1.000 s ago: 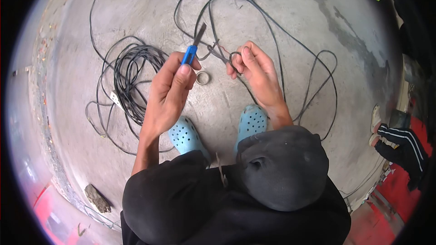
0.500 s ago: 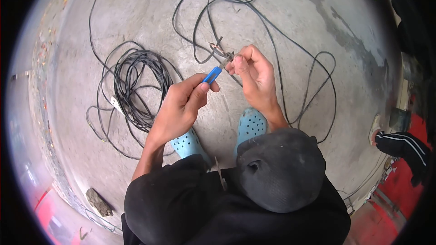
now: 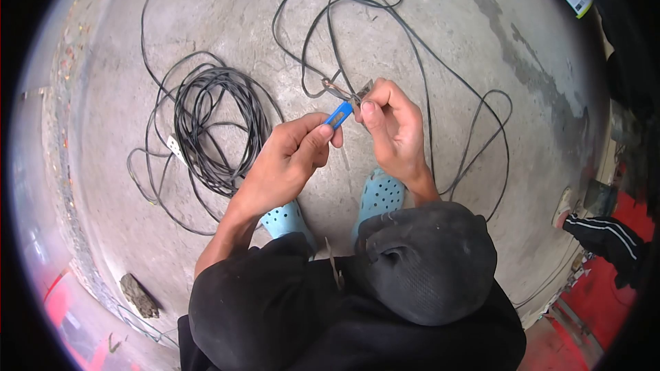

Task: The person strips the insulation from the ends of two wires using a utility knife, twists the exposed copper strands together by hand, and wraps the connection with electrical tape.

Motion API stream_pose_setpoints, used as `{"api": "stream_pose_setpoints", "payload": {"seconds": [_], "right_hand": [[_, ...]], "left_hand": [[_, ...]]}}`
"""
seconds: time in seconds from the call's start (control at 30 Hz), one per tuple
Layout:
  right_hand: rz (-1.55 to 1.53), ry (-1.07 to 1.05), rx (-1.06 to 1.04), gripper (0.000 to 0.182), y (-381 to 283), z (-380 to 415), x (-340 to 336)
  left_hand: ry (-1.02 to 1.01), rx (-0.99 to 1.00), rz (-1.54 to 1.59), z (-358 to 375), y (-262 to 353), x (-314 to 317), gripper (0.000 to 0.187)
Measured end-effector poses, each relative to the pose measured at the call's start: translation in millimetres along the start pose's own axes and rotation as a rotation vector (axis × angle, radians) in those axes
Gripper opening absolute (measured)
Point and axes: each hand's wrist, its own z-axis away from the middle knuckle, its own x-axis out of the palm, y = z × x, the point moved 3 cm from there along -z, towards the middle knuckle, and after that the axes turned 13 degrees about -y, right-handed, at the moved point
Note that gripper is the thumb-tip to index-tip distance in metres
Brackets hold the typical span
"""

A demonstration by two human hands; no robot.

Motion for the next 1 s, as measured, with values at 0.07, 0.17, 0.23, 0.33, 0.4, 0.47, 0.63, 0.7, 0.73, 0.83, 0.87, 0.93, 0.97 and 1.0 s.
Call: {"api": "stream_pose_setpoints", "payload": {"seconds": [0.07,0.17,0.23,0.33,0.4,0.47,0.63,0.7,0.73,0.83,0.87,0.93,0.97,1.0], "right_hand": [[0.034,-0.005,-0.011,0.021,-1,0,-1],[0.058,0.004,-0.040,0.018,-1,-1,0],[0.065,0.007,-0.049,0.017,-1,-2,0],[0.097,-0.005,-0.049,0.017,-1,-2,1],[0.127,-0.020,-0.046,0.017,-2,-1,-1],[0.163,-0.033,-0.045,0.017,-2,-1,-2],[0.167,-0.031,-0.082,0.016,-7,0,-2],[0.181,-0.054,-0.072,0.015,-8,4,-5],[0.185,-0.068,-0.064,0.015,-9,7,-6],[0.166,-0.091,-0.036,0.014,-13,11,-5],[0.155,-0.097,-0.027,0.014,-15,12,-5],[0.112,-0.110,0.003,0.014,-16,15,-3],[0.092,-0.116,0.017,0.014,-17,16,-2],[0.059,-0.124,0.021,0.015,-17,17,-2]], "left_hand": [[0.007,-0.052,0.040,1,4,1,0.026],[0.010,-0.056,0.043,1,4,1,0.027],[0.007,-0.053,0.046,1,3,0,0.028],[0.000,-0.044,0.049,0,1,-2,0.028],[0.003,-0.037,0.049,-1,1,-2,0.028],[0.012,-0.027,0.045,-1,0,0,0.028],[0.058,-0.038,-0.030,3,1,2,0.030],[0.066,-0.034,-0.053,7,-2,3,0.030],[0.065,-0.032,-0.052,9,-5,2,0.030],[0.071,-0.038,-0.044,14,-8,4,0.030],[0.075,-0.041,-0.041,16,-9,5,0.029],[0.081,-0.031,-0.060,19,-11,6,0.029],[0.084,-0.024,-0.070,21,-12,6,0.029],[0.079,-0.028,-0.075,23,-12,6,0.029]]}}
